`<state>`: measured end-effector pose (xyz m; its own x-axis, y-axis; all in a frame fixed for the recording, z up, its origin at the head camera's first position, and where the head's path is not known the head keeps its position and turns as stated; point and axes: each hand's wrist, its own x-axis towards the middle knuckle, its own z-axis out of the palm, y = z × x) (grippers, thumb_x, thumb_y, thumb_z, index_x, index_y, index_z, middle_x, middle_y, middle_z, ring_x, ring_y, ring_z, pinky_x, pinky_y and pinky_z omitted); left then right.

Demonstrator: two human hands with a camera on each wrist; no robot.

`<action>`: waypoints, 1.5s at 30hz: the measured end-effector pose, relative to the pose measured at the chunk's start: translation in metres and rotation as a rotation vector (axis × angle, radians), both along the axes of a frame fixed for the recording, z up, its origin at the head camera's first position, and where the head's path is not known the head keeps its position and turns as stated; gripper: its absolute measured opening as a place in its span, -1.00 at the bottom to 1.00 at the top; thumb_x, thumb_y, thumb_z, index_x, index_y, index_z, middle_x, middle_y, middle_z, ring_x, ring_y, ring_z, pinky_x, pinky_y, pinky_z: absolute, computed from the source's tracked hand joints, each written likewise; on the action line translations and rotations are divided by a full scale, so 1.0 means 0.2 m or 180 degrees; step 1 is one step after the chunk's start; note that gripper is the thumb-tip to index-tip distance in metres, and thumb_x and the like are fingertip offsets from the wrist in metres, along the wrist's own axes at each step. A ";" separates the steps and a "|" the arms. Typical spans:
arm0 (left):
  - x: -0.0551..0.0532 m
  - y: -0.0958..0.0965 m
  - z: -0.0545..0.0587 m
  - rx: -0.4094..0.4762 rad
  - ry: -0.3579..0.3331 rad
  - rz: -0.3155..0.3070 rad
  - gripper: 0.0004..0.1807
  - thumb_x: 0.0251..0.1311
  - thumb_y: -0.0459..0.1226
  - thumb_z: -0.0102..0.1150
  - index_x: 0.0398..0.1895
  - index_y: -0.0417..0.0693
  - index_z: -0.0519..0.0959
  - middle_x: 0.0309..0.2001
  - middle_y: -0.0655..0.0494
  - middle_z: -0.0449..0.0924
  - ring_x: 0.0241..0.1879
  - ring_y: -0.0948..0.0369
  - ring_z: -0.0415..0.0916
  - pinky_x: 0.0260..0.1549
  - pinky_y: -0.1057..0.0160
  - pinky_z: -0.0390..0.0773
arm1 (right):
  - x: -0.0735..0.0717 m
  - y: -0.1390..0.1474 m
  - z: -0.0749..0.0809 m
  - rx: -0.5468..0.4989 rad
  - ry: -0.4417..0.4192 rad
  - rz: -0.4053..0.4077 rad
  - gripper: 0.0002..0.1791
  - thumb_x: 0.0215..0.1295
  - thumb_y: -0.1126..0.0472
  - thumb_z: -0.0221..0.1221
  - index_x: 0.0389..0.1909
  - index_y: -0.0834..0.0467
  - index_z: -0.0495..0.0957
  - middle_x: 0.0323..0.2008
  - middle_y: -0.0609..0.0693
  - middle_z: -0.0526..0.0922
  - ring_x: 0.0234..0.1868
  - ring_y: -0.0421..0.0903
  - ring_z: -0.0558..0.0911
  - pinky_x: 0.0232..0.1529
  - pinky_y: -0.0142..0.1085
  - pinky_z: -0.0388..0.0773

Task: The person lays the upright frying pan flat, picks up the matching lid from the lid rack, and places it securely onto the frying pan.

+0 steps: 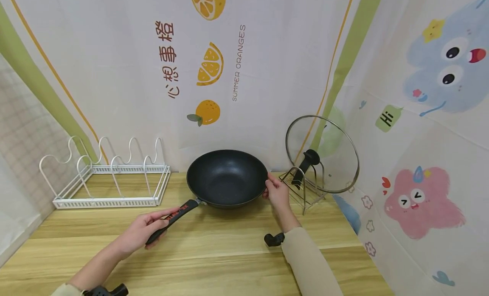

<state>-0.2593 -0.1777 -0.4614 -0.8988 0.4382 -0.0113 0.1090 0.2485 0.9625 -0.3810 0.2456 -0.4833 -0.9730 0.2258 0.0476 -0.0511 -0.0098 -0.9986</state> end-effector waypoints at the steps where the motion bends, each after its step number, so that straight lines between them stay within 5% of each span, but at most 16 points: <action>1: 0.00 0.00 0.00 -0.0013 0.0015 0.0010 -0.53 0.52 -0.18 0.01 0.44 0.04 0.44 -0.61 0.10 0.41 -0.74 0.29 0.26 -0.76 0.36 0.36 | 0.00 0.00 0.00 0.0022 0.0022 -0.0027 -0.58 0.50 0.19 0.14 0.33 0.07 0.55 -0.58 -0.11 0.57 -0.54 -0.15 0.55 -0.34 -0.18 0.65; 19: -0.08 -0.07 0.01 0.0073 -0.0053 -0.0181 -0.52 0.52 -0.17 0.02 0.45 0.00 0.43 -0.63 0.10 0.43 -0.74 0.28 0.28 -0.75 0.37 0.37 | 0.04 -0.03 -0.03 -0.0051 0.0161 -0.0209 -0.56 0.47 0.21 0.16 0.33 0.14 0.54 -0.54 -0.07 0.54 -0.58 -0.22 0.54 -0.48 -0.33 0.63; 28: -0.10 -0.10 0.01 0.0135 -0.0075 -0.0268 -0.49 0.53 -0.18 0.00 0.47 -0.08 0.39 -0.59 0.08 0.44 -0.72 0.28 0.27 -0.75 0.34 0.34 | 0.05 -0.04 -0.04 -0.0161 0.0192 -0.0255 -0.54 0.47 0.23 0.16 0.35 0.22 0.51 -0.30 -0.02 0.57 -0.59 -0.24 0.53 -0.49 -0.34 0.63; 45: -0.15 -0.16 0.00 0.0270 -0.0153 -0.0348 -0.47 0.52 -0.20 0.00 0.49 -0.10 0.36 -0.49 -0.07 0.48 -0.69 0.26 0.31 -0.75 0.35 0.32 | 0.08 -0.08 -0.04 -0.0231 0.0247 -0.0312 -0.53 0.46 0.24 0.17 0.36 0.19 0.50 -0.56 -0.09 0.56 -0.61 -0.23 0.55 -0.48 -0.31 0.67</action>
<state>-0.2899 -0.2093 -0.4610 -0.8451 0.5345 -0.0121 0.0840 0.1551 0.9843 -0.3646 0.2303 -0.4923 -0.9402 0.3251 0.1019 -0.1323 -0.0729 -0.9885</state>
